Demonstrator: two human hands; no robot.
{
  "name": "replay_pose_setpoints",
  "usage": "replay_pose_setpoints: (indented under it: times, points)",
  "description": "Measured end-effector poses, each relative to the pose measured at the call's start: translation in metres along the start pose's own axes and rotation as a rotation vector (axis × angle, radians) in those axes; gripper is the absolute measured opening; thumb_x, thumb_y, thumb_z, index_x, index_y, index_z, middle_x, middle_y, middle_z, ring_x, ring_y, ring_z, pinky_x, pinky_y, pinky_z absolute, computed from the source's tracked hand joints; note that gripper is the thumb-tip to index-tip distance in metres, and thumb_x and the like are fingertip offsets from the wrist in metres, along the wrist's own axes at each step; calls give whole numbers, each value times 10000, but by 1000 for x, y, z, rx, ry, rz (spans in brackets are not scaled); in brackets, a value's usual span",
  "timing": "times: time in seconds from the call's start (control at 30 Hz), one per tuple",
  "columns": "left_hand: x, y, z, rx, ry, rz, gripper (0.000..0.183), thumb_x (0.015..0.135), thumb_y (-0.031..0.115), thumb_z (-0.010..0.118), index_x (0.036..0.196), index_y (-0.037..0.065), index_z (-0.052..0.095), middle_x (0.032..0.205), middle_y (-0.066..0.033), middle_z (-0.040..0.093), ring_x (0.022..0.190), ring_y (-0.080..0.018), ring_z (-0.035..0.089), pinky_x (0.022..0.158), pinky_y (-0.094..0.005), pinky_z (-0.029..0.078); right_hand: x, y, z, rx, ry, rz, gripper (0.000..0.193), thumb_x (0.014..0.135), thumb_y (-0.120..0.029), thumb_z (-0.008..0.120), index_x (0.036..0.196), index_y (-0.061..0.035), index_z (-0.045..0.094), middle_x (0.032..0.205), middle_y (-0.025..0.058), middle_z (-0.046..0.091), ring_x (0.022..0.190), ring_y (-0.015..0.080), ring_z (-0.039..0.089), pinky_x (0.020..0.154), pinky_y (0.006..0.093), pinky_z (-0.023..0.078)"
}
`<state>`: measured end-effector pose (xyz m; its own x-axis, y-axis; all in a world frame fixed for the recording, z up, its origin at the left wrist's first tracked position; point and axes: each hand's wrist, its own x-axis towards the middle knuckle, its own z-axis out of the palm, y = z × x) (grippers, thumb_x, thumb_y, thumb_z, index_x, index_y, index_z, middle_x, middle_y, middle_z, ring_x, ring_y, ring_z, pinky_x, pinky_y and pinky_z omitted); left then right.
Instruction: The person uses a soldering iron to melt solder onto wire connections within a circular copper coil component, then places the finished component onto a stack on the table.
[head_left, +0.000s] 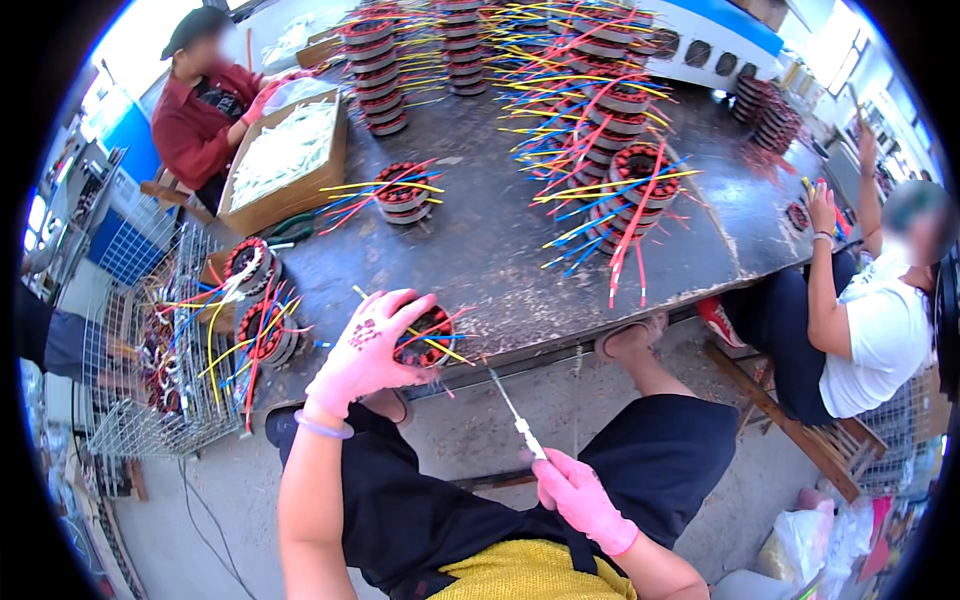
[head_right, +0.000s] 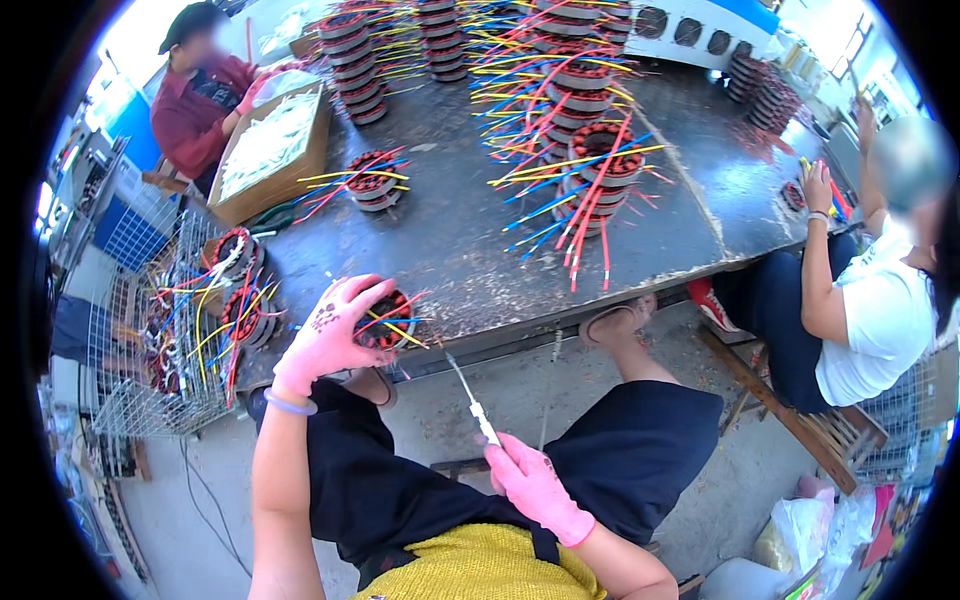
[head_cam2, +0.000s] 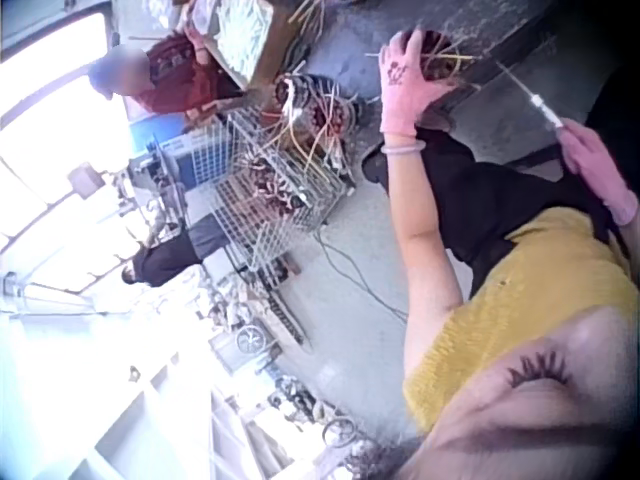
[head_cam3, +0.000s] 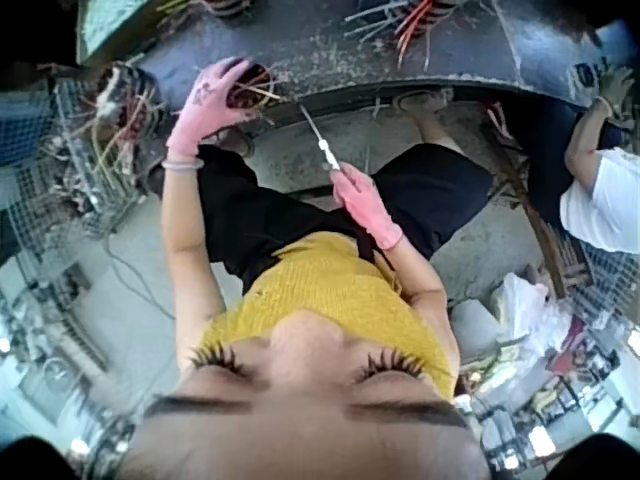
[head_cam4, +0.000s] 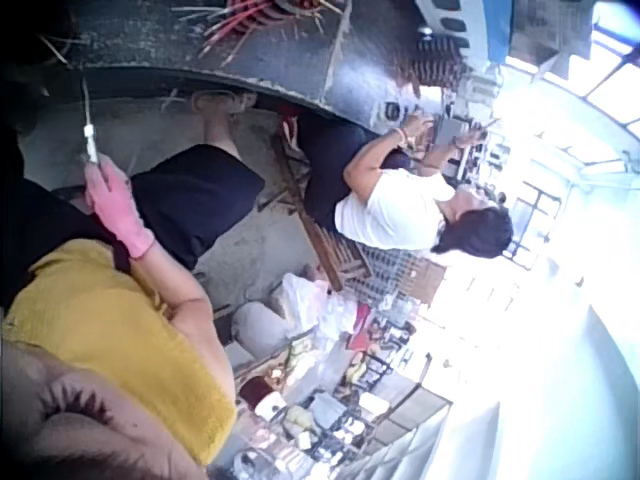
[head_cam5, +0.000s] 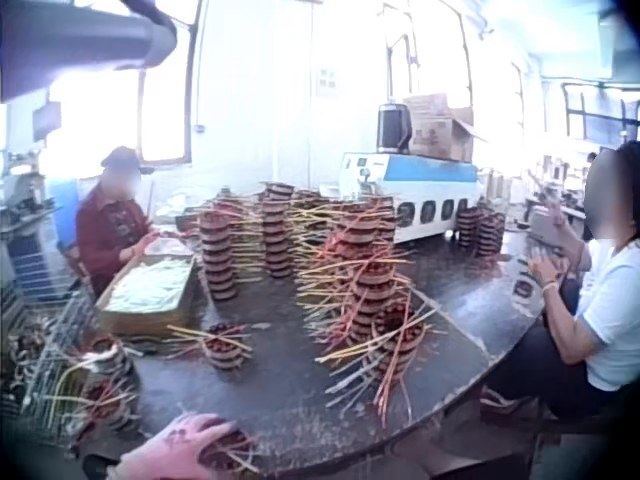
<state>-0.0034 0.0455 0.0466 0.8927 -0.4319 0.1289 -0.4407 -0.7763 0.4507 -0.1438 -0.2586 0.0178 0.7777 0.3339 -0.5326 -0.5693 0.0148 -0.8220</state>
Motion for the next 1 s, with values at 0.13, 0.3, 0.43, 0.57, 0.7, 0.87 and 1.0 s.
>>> replay_pose_setpoints:
  times: [0.13,0.3,0.43,0.57,0.7,0.87,1.0]
  points:
    - [0,1,2,51,6,24,904,586,302,862,1383,72,505,1311,-163,526,1237,-366,497,1127,-451,339,-2,-3,0,-14,-6,17,341,1020,-217,503,1274,-5,587,671,-45,469,579,44,445,542,232,383]
    - [0,5,6,59,30,20,923,573,292,864,1390,67,499,1306,-163,528,1225,-357,508,1119,-449,346,-5,-3,-3,-51,-8,16,337,1019,-220,502,1272,-17,592,655,-38,472,566,51,447,543,238,389]
    - [1,4,6,65,30,26,912,583,283,857,1394,74,496,1307,-164,528,1225,-359,508,1118,-448,349,-6,-3,-3,-66,-21,6,329,1021,-219,498,1267,-23,595,648,-34,472,566,53,451,544,240,391]
    - [1,4,6,75,43,46,902,588,281,853,1392,76,499,1308,-164,528,1222,-366,507,1099,-444,367,-6,-5,-3,-109,-39,-23,323,1023,-215,492,1258,-17,591,655,-31,477,567,55,457,544,243,392]
    - [0,3,6,55,39,20,896,590,296,857,1386,83,506,1308,-165,526,1224,-378,500,1088,-443,374,-6,-4,0,-38,-32,7,323,1023,-209,485,1255,-9,587,666,-29,483,573,58,465,547,241,395]
    - [-1,2,9,33,45,11,894,594,337,865,1381,96,514,1305,-162,523,1229,-384,489,1094,-447,362,-6,-5,0,-49,-28,5,327,1027,-212,482,1259,-7,590,670,-33,481,580,57,469,550,235,395]
    - [-1,2,9,56,49,22,904,588,327,869,1384,93,511,1306,-162,525,1224,-378,496,1081,-441,375,-7,-8,0,-58,-30,3,332,1024,-213,485,1260,-5,591,671,-29,484,582,60,472,551,240,400]
